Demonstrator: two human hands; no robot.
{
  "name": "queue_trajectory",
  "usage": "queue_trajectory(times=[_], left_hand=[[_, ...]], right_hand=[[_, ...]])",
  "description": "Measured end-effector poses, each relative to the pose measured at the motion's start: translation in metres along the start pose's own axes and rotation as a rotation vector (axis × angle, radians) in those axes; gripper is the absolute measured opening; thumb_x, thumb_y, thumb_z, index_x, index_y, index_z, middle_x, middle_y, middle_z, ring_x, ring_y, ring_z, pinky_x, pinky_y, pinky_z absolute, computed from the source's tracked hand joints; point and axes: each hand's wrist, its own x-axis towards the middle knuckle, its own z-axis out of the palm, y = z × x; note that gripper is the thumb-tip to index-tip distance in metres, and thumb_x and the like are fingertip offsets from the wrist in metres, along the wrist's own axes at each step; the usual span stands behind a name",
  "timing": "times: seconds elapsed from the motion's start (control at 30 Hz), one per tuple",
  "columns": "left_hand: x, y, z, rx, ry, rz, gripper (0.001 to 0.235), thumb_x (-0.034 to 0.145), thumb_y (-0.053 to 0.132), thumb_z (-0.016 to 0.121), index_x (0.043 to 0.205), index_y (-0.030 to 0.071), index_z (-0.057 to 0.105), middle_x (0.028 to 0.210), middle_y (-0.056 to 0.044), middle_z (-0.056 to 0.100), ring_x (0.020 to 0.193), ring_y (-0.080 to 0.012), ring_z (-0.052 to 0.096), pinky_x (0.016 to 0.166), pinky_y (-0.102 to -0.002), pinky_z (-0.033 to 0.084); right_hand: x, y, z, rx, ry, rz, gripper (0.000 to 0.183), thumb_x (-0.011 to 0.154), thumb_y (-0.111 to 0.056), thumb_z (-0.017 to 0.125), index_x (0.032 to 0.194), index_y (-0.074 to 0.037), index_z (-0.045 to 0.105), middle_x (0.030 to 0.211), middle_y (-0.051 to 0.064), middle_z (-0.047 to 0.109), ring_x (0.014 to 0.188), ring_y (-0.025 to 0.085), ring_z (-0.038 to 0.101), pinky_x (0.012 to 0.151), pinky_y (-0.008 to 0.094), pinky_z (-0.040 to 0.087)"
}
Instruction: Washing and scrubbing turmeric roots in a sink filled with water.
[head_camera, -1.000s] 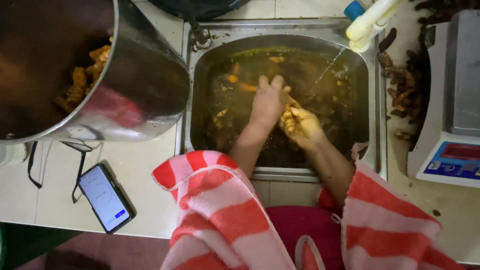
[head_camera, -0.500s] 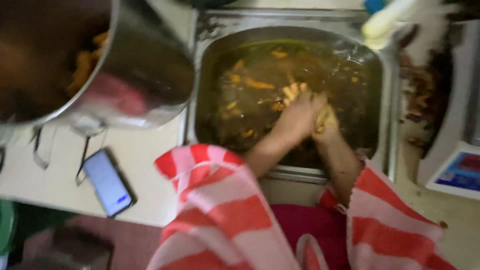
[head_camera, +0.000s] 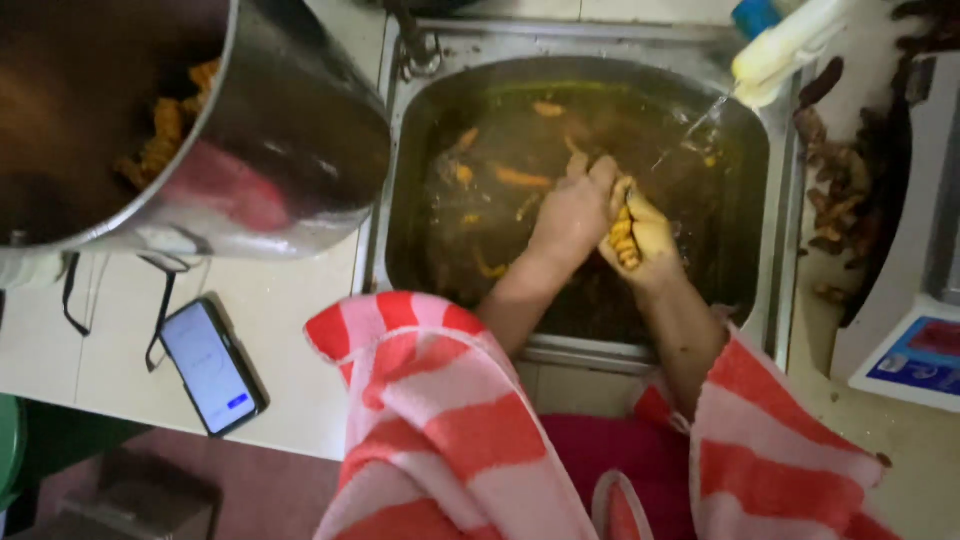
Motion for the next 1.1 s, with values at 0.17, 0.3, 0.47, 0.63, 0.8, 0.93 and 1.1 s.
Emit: queue_trajectory(times=[0.17, 0.3, 0.47, 0.63, 0.8, 0.93, 1.1], left_hand=[[-0.057, 0.025, 0.049, 0.099, 0.182, 0.316, 0.027, 0.096, 0.043, 0.056, 0.106, 0.018, 0.060, 0.115, -0.013, 0.059, 0.078, -0.0372, 0.071, 0.070, -0.046, 0.060], [-0.059, 0.021, 0.011, -0.001, -0.069, 0.180, 0.035, 0.096, 0.051, 0.059, 0.115, 0.023, 0.066, 0.123, -0.012, 0.061, 0.100, -0.0417, 0.073, 0.079, -0.049, 0.064], [-0.004, -0.061, -0.024, 0.027, -0.059, -0.020, 0.033, 0.093, 0.041, 0.071, 0.119, 0.024, 0.062, 0.121, -0.014, 0.059, 0.115, -0.0419, 0.064, 0.096, -0.054, 0.055], [0.006, -0.134, -0.006, 0.222, -0.308, -0.364, 0.070, 0.094, 0.030, 0.073, 0.154, 0.031, 0.036, 0.162, -0.025, 0.021, 0.142, -0.0527, 0.038, 0.113, -0.061, 0.044], [-0.014, -0.073, -0.012, -0.192, -0.124, -0.181, 0.047, 0.083, 0.048, 0.069, 0.128, 0.048, 0.058, 0.124, -0.003, 0.067, 0.112, -0.0351, 0.071, 0.104, -0.051, 0.052], [-0.035, 0.008, 0.006, -0.265, -0.156, 0.064, 0.048, 0.092, 0.032, 0.067, 0.138, 0.030, 0.051, 0.132, -0.023, 0.061, 0.116, -0.0482, 0.067, 0.103, -0.052, 0.056], [0.022, -0.006, 0.021, -0.091, 0.008, -0.040, 0.034, 0.094, 0.025, 0.061, 0.124, 0.016, 0.049, 0.128, -0.028, 0.047, 0.096, -0.0563, 0.069, 0.088, -0.058, 0.061]], right_hand=[[0.000, -0.017, 0.001, 0.123, -0.024, -0.027, 0.039, 0.108, -0.025, 0.048, 0.144, -0.010, 0.056, 0.169, 0.014, 0.026, 0.160, 0.031, 0.022, 0.135, 0.051, 0.018], [0.001, -0.035, 0.018, 0.521, 0.115, -0.023, 0.046, 0.112, -0.027, 0.032, 0.140, 0.002, 0.053, 0.171, 0.017, 0.024, 0.158, 0.038, 0.026, 0.133, 0.061, 0.020], [-0.012, -0.029, 0.056, 0.466, 0.124, -0.065, 0.043, 0.107, -0.032, 0.042, 0.131, 0.002, 0.054, 0.165, 0.019, 0.034, 0.156, 0.038, 0.030, 0.134, 0.059, 0.019], [0.007, -0.027, 0.004, 0.373, 0.309, -0.076, 0.033, 0.101, -0.018, 0.064, 0.119, 0.008, 0.059, 0.149, 0.027, 0.053, 0.147, 0.044, 0.043, 0.126, 0.060, 0.035], [0.007, -0.024, 0.001, 0.392, 0.404, -0.059, 0.032, 0.108, -0.019, 0.048, 0.127, 0.007, 0.051, 0.154, 0.029, 0.045, 0.145, 0.045, 0.044, 0.122, 0.061, 0.039], [-0.001, -0.006, 0.024, 0.105, 0.492, 0.032, 0.033, 0.108, -0.029, 0.048, 0.120, -0.004, 0.066, 0.126, 0.012, 0.072, 0.116, 0.028, 0.071, 0.110, 0.047, 0.054], [0.005, -0.002, 0.084, -0.387, 0.597, 0.085, 0.052, 0.103, -0.052, 0.055, 0.067, -0.020, 0.037, 0.054, -0.011, 0.030, 0.037, -0.004, 0.022, 0.027, 0.004, 0.017]])
